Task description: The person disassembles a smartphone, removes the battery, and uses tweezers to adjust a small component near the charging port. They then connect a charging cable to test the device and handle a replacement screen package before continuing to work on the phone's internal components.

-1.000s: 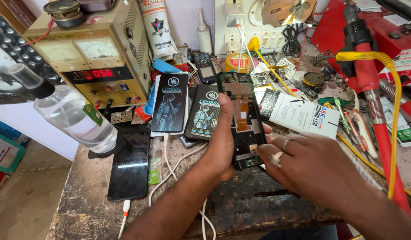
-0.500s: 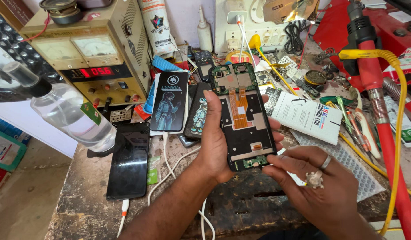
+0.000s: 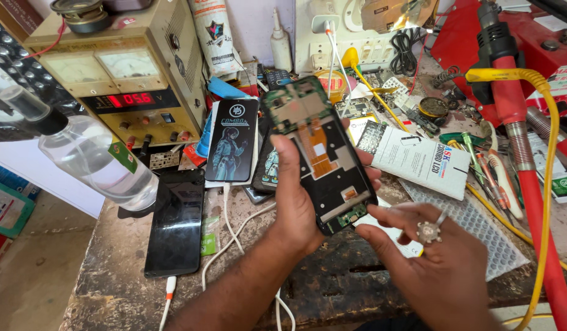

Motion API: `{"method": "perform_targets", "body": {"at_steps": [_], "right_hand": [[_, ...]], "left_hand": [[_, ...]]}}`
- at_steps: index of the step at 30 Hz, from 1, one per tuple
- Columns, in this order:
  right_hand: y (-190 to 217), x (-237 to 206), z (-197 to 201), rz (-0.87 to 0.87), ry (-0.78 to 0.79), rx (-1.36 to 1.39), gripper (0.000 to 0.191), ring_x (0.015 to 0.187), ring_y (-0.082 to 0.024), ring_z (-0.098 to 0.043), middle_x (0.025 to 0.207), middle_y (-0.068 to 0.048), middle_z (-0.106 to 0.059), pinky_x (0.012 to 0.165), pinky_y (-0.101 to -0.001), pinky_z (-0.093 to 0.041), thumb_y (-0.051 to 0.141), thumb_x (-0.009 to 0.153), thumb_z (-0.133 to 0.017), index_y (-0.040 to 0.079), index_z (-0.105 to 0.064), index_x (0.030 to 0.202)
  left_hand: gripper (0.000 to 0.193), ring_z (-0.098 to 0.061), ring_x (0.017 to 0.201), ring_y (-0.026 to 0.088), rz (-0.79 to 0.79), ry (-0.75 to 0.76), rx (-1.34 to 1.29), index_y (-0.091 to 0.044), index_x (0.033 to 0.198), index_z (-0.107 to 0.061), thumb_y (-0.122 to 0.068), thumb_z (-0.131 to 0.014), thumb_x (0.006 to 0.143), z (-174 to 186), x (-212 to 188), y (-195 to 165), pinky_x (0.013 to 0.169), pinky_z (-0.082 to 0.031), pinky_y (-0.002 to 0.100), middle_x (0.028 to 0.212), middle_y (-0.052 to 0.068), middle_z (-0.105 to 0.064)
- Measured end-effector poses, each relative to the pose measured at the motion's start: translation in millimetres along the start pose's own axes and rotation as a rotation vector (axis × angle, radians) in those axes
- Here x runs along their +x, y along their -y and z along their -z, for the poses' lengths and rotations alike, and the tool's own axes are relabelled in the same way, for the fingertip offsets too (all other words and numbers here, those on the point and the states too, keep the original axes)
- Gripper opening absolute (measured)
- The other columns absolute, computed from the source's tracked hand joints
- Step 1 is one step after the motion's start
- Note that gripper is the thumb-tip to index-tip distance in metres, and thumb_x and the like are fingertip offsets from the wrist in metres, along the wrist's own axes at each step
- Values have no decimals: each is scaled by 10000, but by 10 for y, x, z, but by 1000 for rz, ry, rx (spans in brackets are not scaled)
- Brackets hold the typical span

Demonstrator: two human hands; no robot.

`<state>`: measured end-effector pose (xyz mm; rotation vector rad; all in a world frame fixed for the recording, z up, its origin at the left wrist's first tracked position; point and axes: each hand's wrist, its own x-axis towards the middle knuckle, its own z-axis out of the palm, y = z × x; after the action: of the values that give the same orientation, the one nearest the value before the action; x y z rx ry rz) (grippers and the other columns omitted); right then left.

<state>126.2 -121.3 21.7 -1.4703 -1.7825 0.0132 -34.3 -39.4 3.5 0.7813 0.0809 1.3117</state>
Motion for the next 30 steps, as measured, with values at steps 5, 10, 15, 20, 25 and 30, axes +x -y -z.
{"method": "perform_targets", "body": {"at_steps": [5, 10, 15, 20, 25, 30], "right_hand": [[75, -45, -206, -197, -43, 467, 353, 750, -94, -723, 893, -51, -776, 623, -239, -587, 168, 786, -846, 28, -747, 1094], [6, 113, -297, -548, 32, 830, 224, 672, -137, -708, 784, -102, -757, 562, -262, -567, 93, 821, -809, -42, -725, 979], [-115, 241, -302, -636, 146, 1142, 141, 651, -176, -708, 761, -119, -729, 545, -289, -560, 49, 873, -758, -42, -696, 960], [-85, 155, -396, -498, 44, 1140, 157, 681, -178, -726, 816, -126, -736, 583, -302, -605, 19, 879, -743, -42, -690, 1013], [-49, 86, -442, -359, 6, 1061, 231, 740, -140, -723, 928, -114, -768, 642, -283, -621, 34, 913, -713, -53, -732, 1126], [-30, 99, -413, -294, 17, 862, 234, 730, -118, -706, 903, -112, -779, 654, -255, -592, 61, 931, -722, -45, -758, 1137]], "left_hand": [[986, -671, 1115, 270, -171, 6, 100, -46, 1627, -348, -789, -372, 981, -21, -65, 43, 1011, -565, 448, 1230, 150, -636], [936, -664, 1171, 264, -283, 35, 189, -38, 1648, -286, -718, -434, 1022, -43, -121, 38, 1052, -562, 445, 1269, 144, -624], [898, -668, 1192, 272, -352, 6, 210, -28, 1632, -276, -681, -451, 1040, -53, -106, 19, 1078, -563, 468, 1277, 157, -630], [884, -662, 1201, 275, -353, 16, 131, -43, 1640, -258, -671, -437, 1044, -59, -93, 29, 1090, -559, 464, 1285, 161, -630], [877, -669, 1153, 283, -361, -9, 138, -27, 1640, -282, -680, -404, 1066, -61, -84, 35, 1039, -569, 462, 1261, 169, -634], [874, -666, 1154, 270, -367, -17, 180, -28, 1628, -287, -674, -424, 1055, -70, -88, 36, 1044, -569, 452, 1260, 161, -630]]}}
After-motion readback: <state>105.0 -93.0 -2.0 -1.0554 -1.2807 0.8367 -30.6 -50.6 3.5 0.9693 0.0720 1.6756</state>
